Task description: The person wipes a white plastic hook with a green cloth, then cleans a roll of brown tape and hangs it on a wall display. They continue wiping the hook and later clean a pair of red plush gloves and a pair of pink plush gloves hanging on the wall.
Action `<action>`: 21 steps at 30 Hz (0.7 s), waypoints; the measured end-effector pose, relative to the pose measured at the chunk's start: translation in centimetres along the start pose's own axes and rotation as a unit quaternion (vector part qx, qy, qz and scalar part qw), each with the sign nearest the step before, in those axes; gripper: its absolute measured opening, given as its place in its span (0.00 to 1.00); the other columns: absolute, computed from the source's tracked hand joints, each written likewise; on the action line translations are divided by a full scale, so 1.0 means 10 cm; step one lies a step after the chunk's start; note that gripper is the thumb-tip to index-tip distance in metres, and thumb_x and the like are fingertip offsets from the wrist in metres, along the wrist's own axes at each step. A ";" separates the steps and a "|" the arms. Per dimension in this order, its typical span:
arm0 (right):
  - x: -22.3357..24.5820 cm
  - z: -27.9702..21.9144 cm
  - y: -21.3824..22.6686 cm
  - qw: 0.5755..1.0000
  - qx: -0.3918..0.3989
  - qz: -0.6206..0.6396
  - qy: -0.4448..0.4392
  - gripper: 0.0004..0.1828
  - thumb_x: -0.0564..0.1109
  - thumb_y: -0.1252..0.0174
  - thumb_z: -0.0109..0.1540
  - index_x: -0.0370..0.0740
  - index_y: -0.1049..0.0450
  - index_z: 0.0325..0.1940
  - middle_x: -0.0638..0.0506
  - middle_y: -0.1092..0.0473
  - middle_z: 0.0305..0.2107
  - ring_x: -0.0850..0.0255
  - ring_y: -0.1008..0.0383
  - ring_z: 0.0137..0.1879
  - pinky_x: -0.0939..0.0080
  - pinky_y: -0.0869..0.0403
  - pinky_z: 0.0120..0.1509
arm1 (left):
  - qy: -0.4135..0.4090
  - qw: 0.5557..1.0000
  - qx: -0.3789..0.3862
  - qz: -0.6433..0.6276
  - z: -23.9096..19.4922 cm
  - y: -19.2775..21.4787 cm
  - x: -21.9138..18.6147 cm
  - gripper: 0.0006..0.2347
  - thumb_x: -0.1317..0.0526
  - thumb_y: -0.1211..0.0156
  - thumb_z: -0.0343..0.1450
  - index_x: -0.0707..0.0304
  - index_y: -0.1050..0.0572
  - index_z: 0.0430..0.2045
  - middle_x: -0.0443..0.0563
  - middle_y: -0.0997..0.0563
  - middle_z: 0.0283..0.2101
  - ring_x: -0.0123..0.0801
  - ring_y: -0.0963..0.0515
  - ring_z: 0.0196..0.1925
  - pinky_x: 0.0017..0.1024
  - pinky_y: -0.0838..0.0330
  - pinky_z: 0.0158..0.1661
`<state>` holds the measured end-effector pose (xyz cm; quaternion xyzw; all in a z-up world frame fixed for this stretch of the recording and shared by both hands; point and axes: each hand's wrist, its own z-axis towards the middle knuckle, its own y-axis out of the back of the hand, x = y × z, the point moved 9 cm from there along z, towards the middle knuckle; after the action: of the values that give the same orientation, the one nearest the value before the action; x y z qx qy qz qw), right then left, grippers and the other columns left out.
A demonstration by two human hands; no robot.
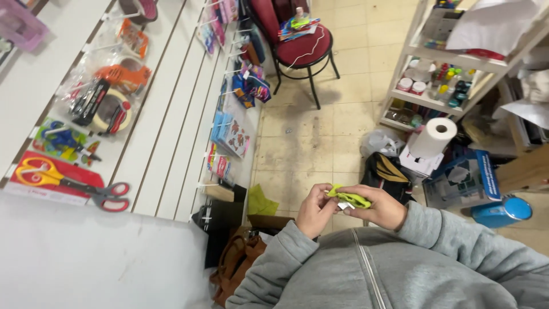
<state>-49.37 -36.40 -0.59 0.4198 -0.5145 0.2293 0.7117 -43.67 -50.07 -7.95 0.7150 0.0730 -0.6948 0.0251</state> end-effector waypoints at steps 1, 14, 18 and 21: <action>-0.04 -0.04 0.03 1.000 -0.011 -0.002 -0.002 0.29 0.38 0.32 0.56 0.42 0.28 0.62 0.49 0.24 0.49 0.60 0.22 0.54 0.61 0.24 0.57 | -0.001 1.000 0.011 0.001 0.04 -0.04 -0.03 0.14 0.70 0.44 0.74 0.72 0.35 0.53 0.53 0.19 0.40 0.29 0.17 0.40 0.28 0.19 0.41; -0.17 -0.44 0.49 0.996 -0.060 0.060 0.014 0.30 0.44 0.52 0.68 0.34 0.42 0.75 0.43 0.38 0.69 0.54 0.41 0.75 0.56 0.43 0.76 | -0.024 0.995 0.077 -0.062 0.31 -0.63 -0.20 0.13 0.72 0.44 0.75 0.75 0.32 0.54 0.55 0.20 0.47 0.32 0.17 0.48 0.29 0.20 0.49; -0.16 -0.44 0.70 0.998 -0.053 0.037 0.023 0.26 0.45 0.59 0.72 0.35 0.38 0.75 0.42 0.36 0.71 0.53 0.42 0.79 0.55 0.46 0.80 | -0.034 0.995 0.032 -0.092 0.45 -0.67 -0.13 0.11 0.71 0.45 0.75 0.75 0.32 0.52 0.55 0.20 0.47 0.31 0.18 0.45 0.30 0.19 0.47; -0.09 -0.45 0.81 0.998 -0.052 -0.022 0.035 0.28 0.42 0.47 0.67 0.37 0.36 0.72 0.42 0.32 0.65 0.53 0.34 0.72 0.55 0.35 0.72 | -0.043 0.996 0.018 -0.080 0.49 -0.77 -0.18 0.11 0.70 0.46 0.76 0.75 0.31 0.51 0.56 0.19 0.46 0.31 0.18 0.44 0.29 0.19 0.46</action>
<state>-53.42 -28.21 0.99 0.3850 -0.4914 0.2006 0.7550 -49.63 -43.26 -5.85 0.6766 0.1160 -0.7260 -0.0405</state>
